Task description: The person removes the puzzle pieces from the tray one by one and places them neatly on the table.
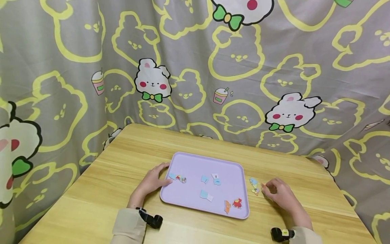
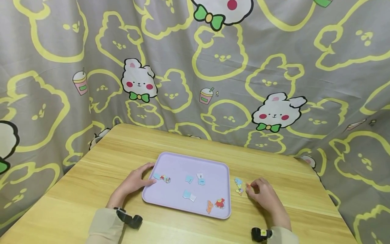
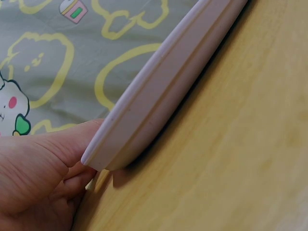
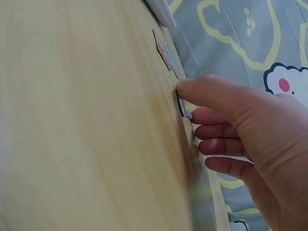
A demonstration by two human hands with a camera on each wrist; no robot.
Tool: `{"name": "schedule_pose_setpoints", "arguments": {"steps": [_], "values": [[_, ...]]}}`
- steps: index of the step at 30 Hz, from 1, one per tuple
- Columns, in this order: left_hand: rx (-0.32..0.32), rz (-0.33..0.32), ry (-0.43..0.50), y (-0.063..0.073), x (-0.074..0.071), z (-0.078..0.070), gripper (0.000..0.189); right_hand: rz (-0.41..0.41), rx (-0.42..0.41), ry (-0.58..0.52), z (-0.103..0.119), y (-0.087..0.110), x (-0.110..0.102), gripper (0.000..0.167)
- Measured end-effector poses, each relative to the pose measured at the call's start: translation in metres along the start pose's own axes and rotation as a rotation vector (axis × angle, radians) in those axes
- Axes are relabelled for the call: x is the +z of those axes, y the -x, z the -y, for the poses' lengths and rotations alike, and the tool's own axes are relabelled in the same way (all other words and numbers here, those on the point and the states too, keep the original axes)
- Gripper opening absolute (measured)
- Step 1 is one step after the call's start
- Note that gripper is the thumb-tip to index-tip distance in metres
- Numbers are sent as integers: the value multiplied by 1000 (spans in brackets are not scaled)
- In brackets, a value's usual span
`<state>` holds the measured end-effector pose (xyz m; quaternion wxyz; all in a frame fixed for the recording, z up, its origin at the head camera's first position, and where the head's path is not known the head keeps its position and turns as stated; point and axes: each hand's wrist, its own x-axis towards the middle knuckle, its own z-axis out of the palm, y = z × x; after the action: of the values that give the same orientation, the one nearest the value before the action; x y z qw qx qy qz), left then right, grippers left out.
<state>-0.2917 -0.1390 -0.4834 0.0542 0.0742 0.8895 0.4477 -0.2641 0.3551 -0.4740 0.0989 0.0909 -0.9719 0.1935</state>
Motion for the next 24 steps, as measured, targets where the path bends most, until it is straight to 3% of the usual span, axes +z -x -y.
{"name": "schedule_pose_setpoints", "arguments": {"steps": [14,24], "values": [[8,2,0,-1,0,1,69,-6,33,-23,3,5,0,28],[1,5,-3,-1,-1,2,70,-2,29,-27,5,5,-2,28]]}}
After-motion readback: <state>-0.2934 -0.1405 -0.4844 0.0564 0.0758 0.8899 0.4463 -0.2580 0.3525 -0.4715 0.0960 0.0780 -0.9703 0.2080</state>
